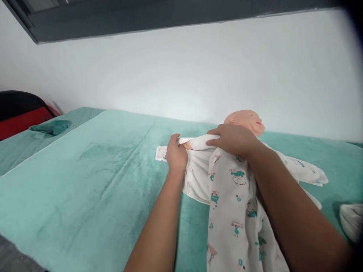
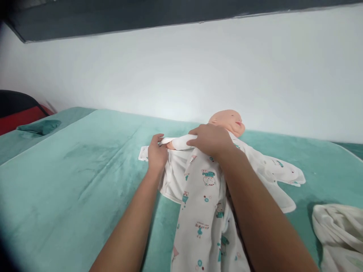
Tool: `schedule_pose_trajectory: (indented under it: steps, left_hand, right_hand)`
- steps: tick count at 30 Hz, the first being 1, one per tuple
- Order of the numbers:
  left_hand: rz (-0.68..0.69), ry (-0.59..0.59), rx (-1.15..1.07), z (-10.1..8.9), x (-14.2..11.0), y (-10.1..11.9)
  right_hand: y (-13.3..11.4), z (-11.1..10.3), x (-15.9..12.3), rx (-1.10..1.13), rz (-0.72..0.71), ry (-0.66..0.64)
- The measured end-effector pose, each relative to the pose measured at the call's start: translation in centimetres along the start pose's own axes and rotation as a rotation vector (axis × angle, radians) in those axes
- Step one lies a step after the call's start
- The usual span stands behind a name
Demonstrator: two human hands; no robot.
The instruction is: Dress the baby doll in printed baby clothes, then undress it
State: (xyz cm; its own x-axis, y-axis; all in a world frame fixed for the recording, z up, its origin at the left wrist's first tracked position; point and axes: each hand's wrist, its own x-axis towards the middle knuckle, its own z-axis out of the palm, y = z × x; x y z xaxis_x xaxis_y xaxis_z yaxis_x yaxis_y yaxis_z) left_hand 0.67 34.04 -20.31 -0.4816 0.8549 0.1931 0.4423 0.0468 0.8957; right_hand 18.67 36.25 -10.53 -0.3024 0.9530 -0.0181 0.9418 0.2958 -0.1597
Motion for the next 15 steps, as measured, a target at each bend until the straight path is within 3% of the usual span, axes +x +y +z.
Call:
schedule_pose_trajectory:
  steps: [6,15]
  left_hand:
    - [-0.172,0.013,-0.260,0.0,0.9,-0.9]
    - [-0.130,-0.018,-0.174,-0.3,0.9,-1.1]
  right_hand:
    - [0.7,-1.0,-1.1,-0.011,-0.020,0.030]
    - [1.1,-1.9,-1.8,0.014,0.008,0.046]
